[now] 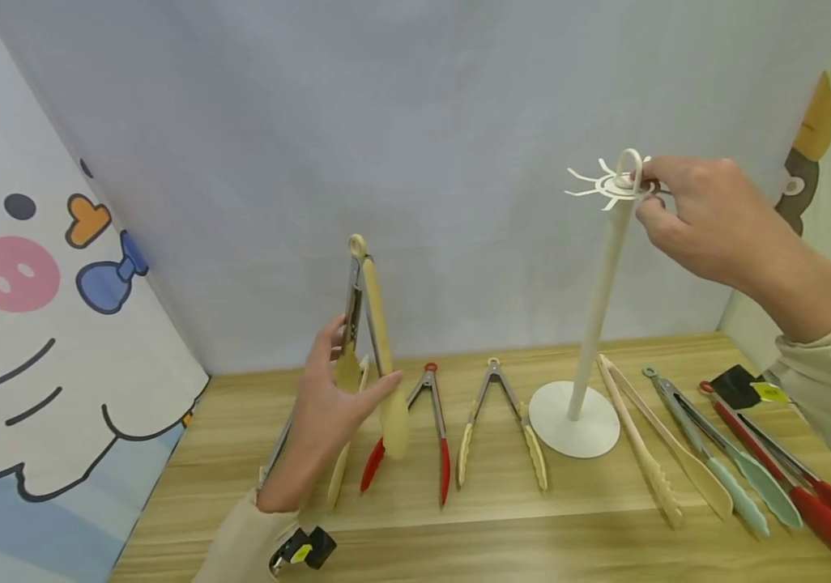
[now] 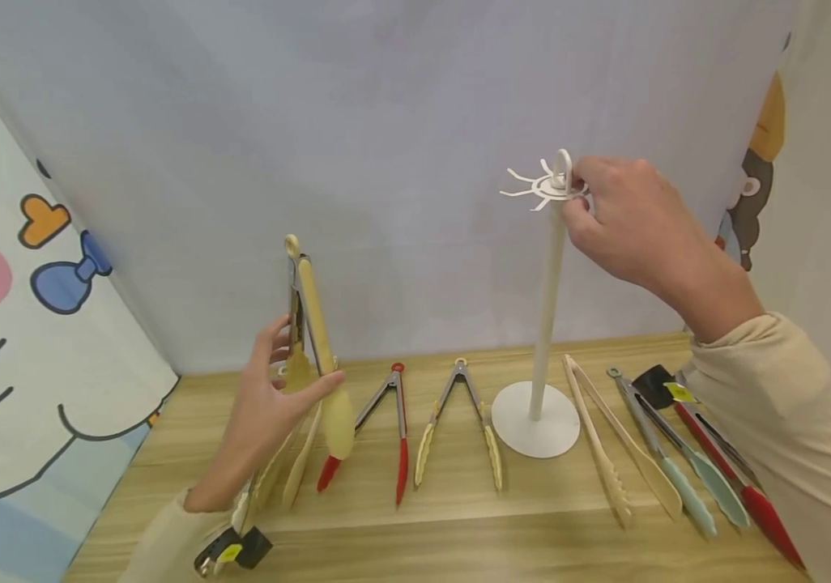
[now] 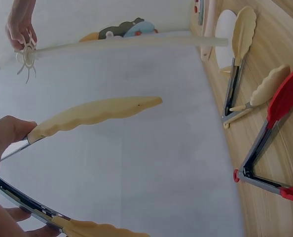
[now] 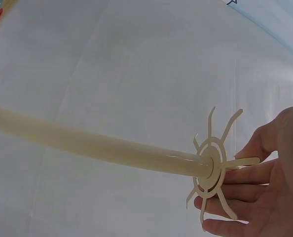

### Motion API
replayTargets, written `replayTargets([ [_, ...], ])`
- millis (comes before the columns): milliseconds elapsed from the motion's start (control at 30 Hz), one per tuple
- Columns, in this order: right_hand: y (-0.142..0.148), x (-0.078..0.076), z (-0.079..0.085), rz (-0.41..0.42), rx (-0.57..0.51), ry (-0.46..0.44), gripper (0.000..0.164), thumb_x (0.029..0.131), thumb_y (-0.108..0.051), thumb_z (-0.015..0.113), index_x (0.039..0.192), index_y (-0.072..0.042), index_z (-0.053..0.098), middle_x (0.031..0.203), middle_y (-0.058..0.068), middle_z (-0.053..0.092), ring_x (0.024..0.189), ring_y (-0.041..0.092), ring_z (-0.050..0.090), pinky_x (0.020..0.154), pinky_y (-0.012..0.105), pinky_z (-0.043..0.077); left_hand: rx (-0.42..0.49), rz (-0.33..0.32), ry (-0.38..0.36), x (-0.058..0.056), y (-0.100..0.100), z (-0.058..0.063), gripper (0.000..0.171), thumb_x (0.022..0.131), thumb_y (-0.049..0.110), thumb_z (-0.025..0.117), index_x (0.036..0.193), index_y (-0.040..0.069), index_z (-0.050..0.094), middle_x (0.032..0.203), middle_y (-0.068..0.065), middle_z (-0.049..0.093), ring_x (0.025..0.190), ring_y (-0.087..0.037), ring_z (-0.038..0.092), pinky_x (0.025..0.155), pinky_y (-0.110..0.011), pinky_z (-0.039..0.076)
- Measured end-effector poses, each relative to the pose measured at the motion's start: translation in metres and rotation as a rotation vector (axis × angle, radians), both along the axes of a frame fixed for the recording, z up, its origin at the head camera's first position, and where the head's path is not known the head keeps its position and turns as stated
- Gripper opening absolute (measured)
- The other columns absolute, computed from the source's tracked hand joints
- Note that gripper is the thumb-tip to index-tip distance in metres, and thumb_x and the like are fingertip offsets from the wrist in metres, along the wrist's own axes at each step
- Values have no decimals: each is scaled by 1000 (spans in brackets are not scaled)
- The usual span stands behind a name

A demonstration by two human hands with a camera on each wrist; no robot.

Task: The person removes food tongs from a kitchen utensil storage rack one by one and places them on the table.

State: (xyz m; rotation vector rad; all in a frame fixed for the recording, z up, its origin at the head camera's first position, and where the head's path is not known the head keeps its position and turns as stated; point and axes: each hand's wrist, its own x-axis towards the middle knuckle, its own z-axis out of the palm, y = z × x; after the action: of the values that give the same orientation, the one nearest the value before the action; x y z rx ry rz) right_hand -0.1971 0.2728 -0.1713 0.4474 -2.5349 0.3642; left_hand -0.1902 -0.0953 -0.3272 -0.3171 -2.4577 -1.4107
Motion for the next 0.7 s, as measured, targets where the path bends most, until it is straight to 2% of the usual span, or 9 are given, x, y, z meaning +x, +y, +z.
replayTargets([
  [200,-1,0,0,-1,-5,-1,26,90,-9,38,102,1,60,91,16,59,55,21,32,54,35,28,-46,22,-53,3,-21,-3,93,74,49,77,147,29,25,137,-3,38,121,-23,38,90,-52,39],
  [400,-2,0,0,-7,-6,-6,27,90,-9,38,102,0,60,91,16,60,55,21,33,53,35,28,-98,77,-101,3,-41,-8,94,74,50,76,148,27,24,135,-8,40,120,-28,39,88,-52,39],
  [700,-2,-1,0,-12,-4,6,26,89,-9,40,101,0,61,90,16,60,55,22,34,54,35,28,-162,130,-97,3,-65,-14,94,76,50,75,149,24,22,135,-15,42,121,-33,41,88,-57,38],
])
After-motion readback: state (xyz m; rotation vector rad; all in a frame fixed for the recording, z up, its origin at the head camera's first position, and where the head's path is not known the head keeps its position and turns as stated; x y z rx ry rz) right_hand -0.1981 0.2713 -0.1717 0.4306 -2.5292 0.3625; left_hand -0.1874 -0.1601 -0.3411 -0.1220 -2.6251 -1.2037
